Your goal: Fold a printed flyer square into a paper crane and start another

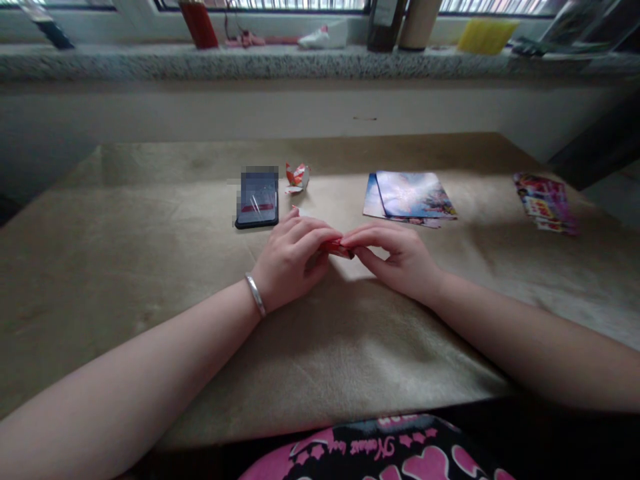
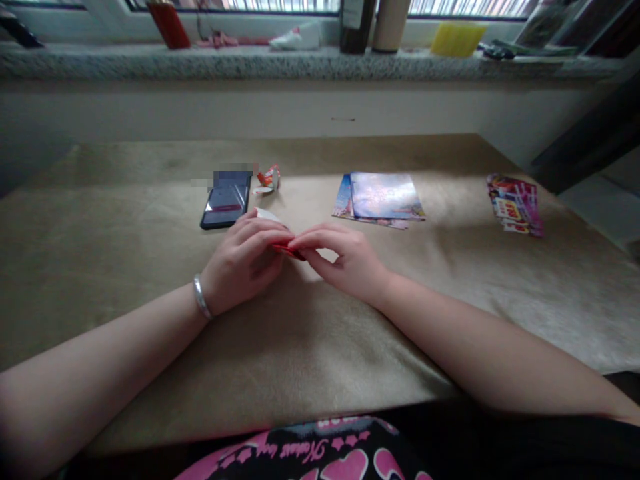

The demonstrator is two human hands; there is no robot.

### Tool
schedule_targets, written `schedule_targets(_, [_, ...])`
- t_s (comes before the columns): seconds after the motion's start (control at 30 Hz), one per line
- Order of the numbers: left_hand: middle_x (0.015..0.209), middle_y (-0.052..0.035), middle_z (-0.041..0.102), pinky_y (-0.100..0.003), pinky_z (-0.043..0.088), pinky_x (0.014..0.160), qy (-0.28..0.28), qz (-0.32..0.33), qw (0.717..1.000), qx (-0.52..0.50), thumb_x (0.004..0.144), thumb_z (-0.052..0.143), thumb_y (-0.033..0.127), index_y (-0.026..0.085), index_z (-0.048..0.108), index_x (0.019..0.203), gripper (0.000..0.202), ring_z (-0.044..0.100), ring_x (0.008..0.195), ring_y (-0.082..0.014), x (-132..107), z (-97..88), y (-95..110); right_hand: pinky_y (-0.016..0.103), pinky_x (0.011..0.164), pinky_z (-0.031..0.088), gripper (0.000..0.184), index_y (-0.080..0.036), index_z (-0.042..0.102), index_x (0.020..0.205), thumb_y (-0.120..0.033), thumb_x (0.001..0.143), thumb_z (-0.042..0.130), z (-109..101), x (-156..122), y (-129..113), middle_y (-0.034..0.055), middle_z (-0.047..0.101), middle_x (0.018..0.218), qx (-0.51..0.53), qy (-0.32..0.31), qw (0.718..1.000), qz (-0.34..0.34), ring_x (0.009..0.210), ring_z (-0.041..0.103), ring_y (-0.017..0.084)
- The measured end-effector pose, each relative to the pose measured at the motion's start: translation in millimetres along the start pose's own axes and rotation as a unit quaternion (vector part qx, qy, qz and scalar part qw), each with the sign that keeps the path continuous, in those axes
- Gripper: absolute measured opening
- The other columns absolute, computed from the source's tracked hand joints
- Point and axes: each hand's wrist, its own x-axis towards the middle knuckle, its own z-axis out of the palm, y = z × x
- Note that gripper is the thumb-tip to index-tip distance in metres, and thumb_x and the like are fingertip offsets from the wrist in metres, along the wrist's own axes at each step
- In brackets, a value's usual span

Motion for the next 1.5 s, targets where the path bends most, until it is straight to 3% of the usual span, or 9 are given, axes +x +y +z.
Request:
schedule_targets(0.13, [0.096, -0.0039, 0.067, -0.040, 0.042, 0.101, 0.036, -0.007, 0.997, -0.069, 0.083, 0.054, 0.015, 0.019, 0.060, 0.094, 0.013, 0.061, 0.094, -0.0150, 1.4, -0.2, -1.2, 0.032, 0.080, 0.055, 0.013, -0.022, 0.063, 0.096, -0.023, 0.083, 0.061, 1.2, -1.3, 1.7, 0.0043, 0.066, 0.095, 0.025, 0.004, 0.999, 0.022, 0.091, 0.062, 0.015])
schedule_targets(0.23, [0.096, -0.0053, 0.066, -0.034, 0.050, 0.091, 0.059, -0.006, 0.992, -0.115, 0.085, 0.056, 0.015, 0.018, 0.061, 0.094, 0.010, 0.061, 0.093, -0.0145, 1.7, -0.2, -1.4, 0.032, 0.076, 0.057, 0.028, -0.023, 0.059, 0.099, -0.029, 0.074, 0.071, 4.2, -2.8, 5.8, 0.0040, 0.061, 0.099, 0.049, 0.014, 0.997, 0.066, 0.094, 0.059, 0.017])
schedule_targets(0.37, [0.098, -0.0054, 0.066, -0.032, 0.051, 0.088, 0.072, 0.010, 0.986, -0.148, 0.086, 0.058, 0.017, 0.019, 0.062, 0.096, 0.011, 0.061, 0.095, -0.0141, 0.6, -0.3, -1.3, 0.028, 0.063, 0.055, 0.026, -0.022, 0.058, 0.095, -0.025, 0.073, 0.071, 6.4, -2.2, 7.9, 0.0034, 0.059, 0.096, 0.004, 0.014, 0.995, 0.101, 0.087, 0.058, 0.016])
schedule_targets(0.57, [0.098, -0.0046, 0.066, -0.034, 0.049, 0.093, 0.070, 0.012, 0.985, -0.157, 0.087, 0.060, 0.024, 0.021, 0.065, 0.095, 0.010, 0.062, 0.094, -0.0144, 0.5, -0.9, 0.4, 0.027, 0.064, 0.053, 0.017, -0.024, 0.059, 0.092, -0.025, 0.078, 0.066, 2.8, -0.4, 3.4, 0.0041, 0.061, 0.098, -0.039, 0.018, 0.999, 0.034, 0.089, 0.058, 0.016])
schedule_targets(0.77, [0.095, -0.0027, 0.068, -0.034, 0.048, 0.091, 0.081, 0.039, 0.987, -0.131, 0.084, 0.064, 0.022, 0.022, 0.066, 0.091, 0.008, 0.060, 0.097, -0.0149, 3.1, 0.7, -0.6, 0.034, 0.079, 0.049, 0.007, -0.024, 0.060, 0.086, -0.020, 0.081, 0.063, 3.3, -0.2, 5.1, 0.0032, 0.066, 0.093, -0.111, 0.045, 0.992, -0.042, 0.088, 0.060, 0.016])
schedule_targets(0.93, [0.097, -0.0028, 0.068, -0.036, 0.046, 0.094, 0.068, 0.013, 0.991, -0.115, 0.084, 0.063, 0.027, 0.023, 0.066, 0.093, 0.010, 0.060, 0.097, -0.0157, 2.7, 0.4, 1.4, 0.036, 0.082, 0.047, 0.007, -0.026, 0.061, 0.082, -0.019, 0.080, 0.063, 3.5, 0.4, 5.4, 0.0017, 0.066, 0.090, -0.147, 0.065, 0.986, -0.037, 0.088, 0.060, 0.018])
schedule_targets(1.13, [0.085, 0.0005, 0.067, -0.040, 0.043, 0.094, 0.106, 0.004, 0.991, -0.076, 0.080, 0.068, 0.029, 0.025, 0.065, 0.083, 0.006, 0.059, 0.087, -0.0157, 1.7, -1.5, 4.2, 0.036, 0.083, 0.047, 0.008, -0.026, 0.060, 0.080, -0.019, 0.079, 0.064, 3.4, 0.6, 3.8, 0.0023, 0.066, 0.094, -0.179, 0.067, 0.981, -0.035, 0.093, 0.059, 0.019])
schedule_targets(1.33, [0.082, 0.0008, 0.068, -0.038, 0.046, 0.086, 0.125, 0.005, 0.989, -0.077, 0.083, 0.065, 0.031, 0.026, 0.065, 0.080, 0.005, 0.058, 0.084, -0.0158, 0.4, -2.1, 5.0, 0.037, 0.083, 0.048, 0.012, -0.026, 0.060, 0.083, -0.016, 0.078, 0.062, 2.0, 1.2, 1.6, 0.0031, 0.064, 0.096, -0.161, 0.082, 0.982, -0.052, 0.094, 0.060, 0.019])
schedule_targets(1.5, [0.086, 0.0016, 0.070, -0.039, 0.044, 0.091, 0.130, -0.031, 0.988, -0.070, 0.085, 0.063, 0.035, 0.026, 0.064, 0.081, 0.010, 0.059, 0.089, -0.0159, 0.1, -3.8, 4.0, 0.042, 0.088, 0.047, 0.014, -0.029, 0.061, 0.087, -0.017, 0.079, 0.061, -2.7, -0.8, 1.0, 0.0027, 0.063, 0.101, -0.137, 0.109, 0.983, -0.057, 0.101, 0.059, 0.021])
